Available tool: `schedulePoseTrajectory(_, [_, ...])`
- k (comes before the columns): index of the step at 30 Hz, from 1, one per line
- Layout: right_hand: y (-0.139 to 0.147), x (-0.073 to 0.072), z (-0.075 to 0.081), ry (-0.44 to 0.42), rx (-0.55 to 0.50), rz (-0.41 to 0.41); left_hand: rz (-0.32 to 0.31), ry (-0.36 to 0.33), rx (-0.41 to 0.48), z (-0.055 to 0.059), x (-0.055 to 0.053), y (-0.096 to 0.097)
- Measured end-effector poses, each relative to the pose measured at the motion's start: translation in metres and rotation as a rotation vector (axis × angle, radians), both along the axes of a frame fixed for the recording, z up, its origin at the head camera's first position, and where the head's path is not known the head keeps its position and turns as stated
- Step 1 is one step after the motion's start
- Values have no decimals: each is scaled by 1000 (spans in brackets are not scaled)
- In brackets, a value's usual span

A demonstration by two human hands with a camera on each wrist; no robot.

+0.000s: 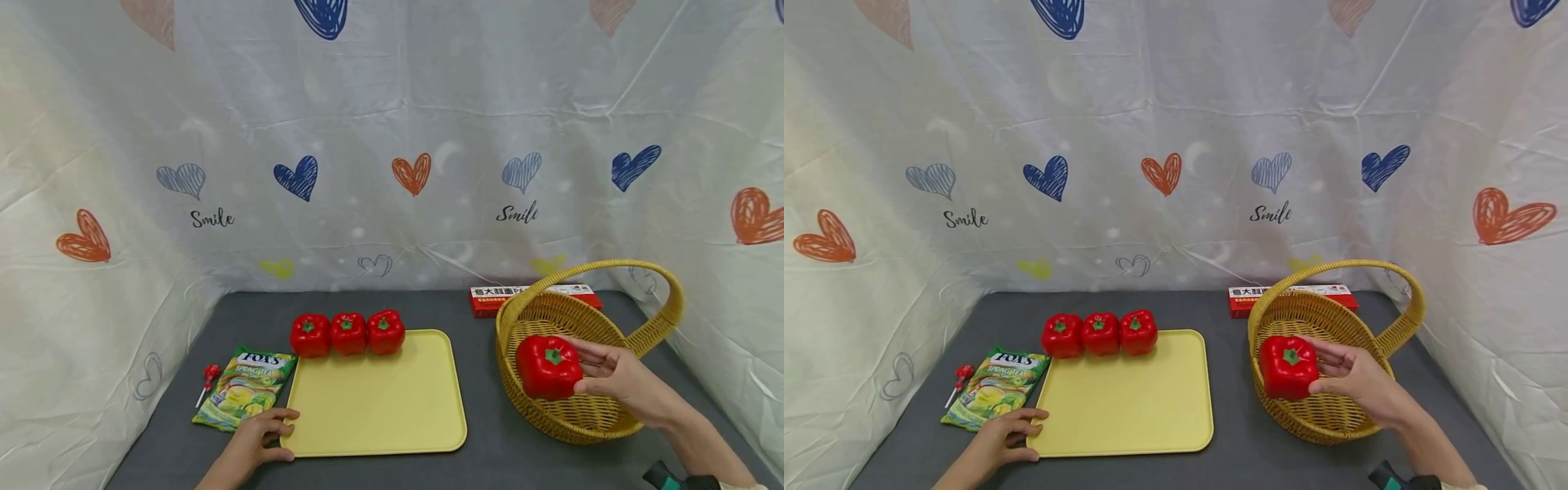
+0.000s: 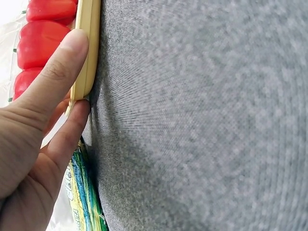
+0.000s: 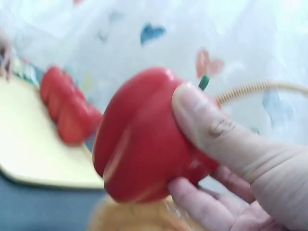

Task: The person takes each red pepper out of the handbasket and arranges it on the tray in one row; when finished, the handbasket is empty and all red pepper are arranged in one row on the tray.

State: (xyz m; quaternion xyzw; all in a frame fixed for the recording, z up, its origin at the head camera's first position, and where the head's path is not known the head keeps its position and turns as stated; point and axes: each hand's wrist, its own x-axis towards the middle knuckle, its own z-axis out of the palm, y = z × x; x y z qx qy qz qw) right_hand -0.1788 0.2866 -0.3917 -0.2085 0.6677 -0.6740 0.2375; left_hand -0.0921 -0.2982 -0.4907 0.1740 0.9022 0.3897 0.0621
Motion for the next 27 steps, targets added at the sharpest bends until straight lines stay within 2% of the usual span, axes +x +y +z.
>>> schedulePoseTrajectory(7, [-45,14,4,-130,-28,35,21,-22,18,0,2,-1])
schedulePoseTrajectory(13, [-96,16,-11,-131,-98,74,1,-1,-12,1,1,-1])
schedulePoseTrajectory(19, [-139,-2,-41,-64,-24,81,15,-10,17,2,1,3])
schedulePoseTrajectory(23, [-151,-20,-65,-1,53,58,12,0,24,2,-1,5])
schedulePoseTrajectory(27, [-158,-38,-83,58,76,46,26,14,17,2,1,4])
